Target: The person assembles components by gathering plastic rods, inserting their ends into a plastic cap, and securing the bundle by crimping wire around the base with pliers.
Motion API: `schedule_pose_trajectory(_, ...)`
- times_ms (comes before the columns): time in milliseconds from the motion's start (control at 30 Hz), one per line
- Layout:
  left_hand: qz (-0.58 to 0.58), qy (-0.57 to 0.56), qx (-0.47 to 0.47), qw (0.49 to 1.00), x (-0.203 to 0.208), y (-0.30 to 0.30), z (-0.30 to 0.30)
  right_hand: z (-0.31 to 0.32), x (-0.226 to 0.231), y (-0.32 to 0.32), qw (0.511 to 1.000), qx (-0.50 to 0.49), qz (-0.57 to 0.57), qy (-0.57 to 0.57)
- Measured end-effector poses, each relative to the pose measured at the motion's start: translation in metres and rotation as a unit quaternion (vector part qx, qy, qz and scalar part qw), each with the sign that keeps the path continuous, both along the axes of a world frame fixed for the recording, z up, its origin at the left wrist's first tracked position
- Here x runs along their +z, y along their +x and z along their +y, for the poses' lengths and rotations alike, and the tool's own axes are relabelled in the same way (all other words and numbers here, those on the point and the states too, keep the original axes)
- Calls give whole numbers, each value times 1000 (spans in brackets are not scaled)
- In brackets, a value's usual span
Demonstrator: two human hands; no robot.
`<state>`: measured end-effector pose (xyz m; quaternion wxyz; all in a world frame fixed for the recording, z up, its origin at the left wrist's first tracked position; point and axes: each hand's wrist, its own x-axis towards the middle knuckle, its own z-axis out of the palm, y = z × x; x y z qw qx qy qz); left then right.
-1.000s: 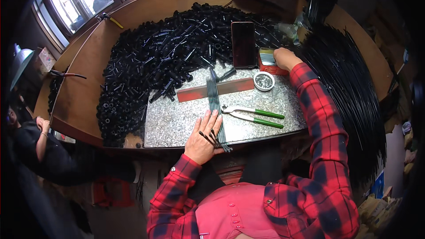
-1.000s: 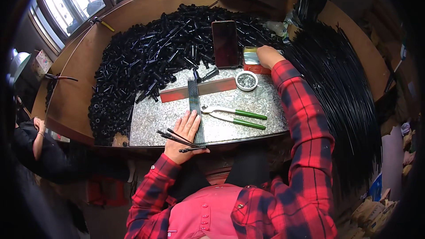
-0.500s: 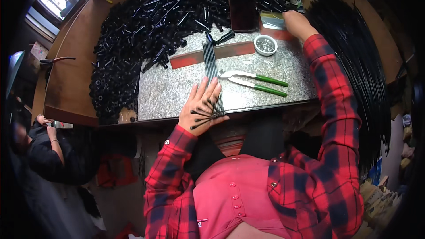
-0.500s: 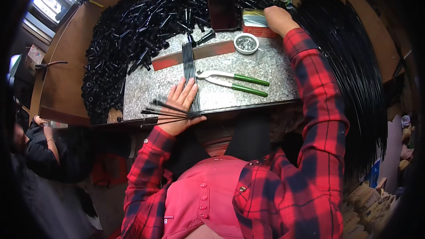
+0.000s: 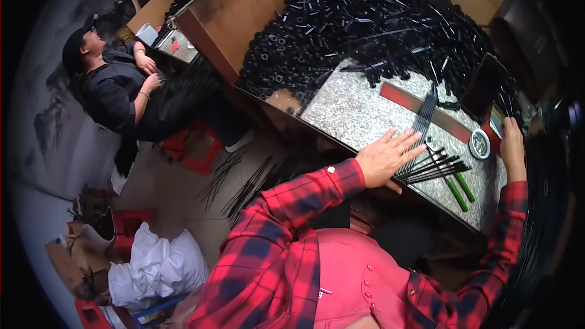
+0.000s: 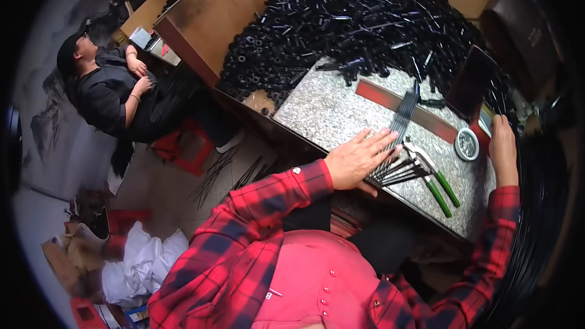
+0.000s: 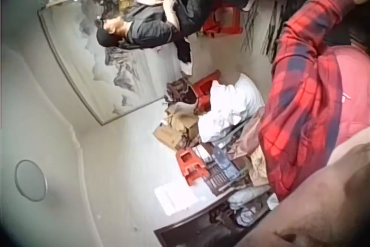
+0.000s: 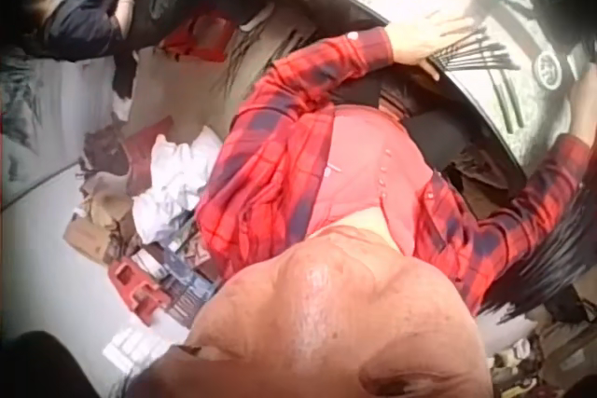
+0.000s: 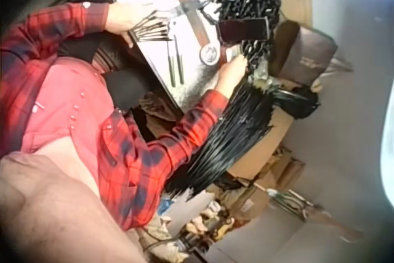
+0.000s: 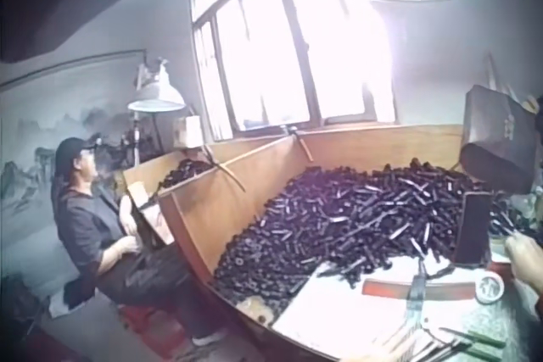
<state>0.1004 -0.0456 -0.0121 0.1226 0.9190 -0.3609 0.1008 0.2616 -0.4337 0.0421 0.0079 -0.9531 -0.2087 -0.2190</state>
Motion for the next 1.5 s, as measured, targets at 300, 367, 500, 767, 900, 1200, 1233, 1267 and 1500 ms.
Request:
schedule_pose_trajectory(300, 4, -6, -16, 1000, 1, 2, 0, 122, 19, -39, 986, 165, 9, 6)
schedule_pose_trajectory(367, 15, -3, -4, 1000, 2, 0, 0, 136, 17, -38, 985, 166, 12, -42)
schedule_pose_trajectory(500, 3, 13, -3, 1000, 3, -1, 1, 150, 6, -31, 981, 177, -10, -79)
schedule_pose_trajectory(767, -8, 3, -35, 999, 0, 4, -5, 146, -4, -27, 982, 150, -13, -117)
schedule_pose_trajectory(900, -2, 22, -7, 1000, -3, 1, -1, 149, -19, -18, 982, 158, -30, -102)
schedule_pose_trajectory(1200, -17, 25, -6, 1000, 5, 1, -9, 144, -21, -19, 987, 151, -39, -45)
schedule_pose_trajectory(1233, -13, 22, -4, 1000, 5, 1, -9, 144, -21, -19, 987, 150, -36, -48)
schedule_pose_trajectory(1267, -17, 11, -6, 1000, 5, 1, -8, 146, -20, -20, 987, 151, -33, -51)
schedule_pose_trajectory(1500, -28, 44, 8, 999, 1, 0, -6, 151, -25, -17, 987, 148, -33, -44)
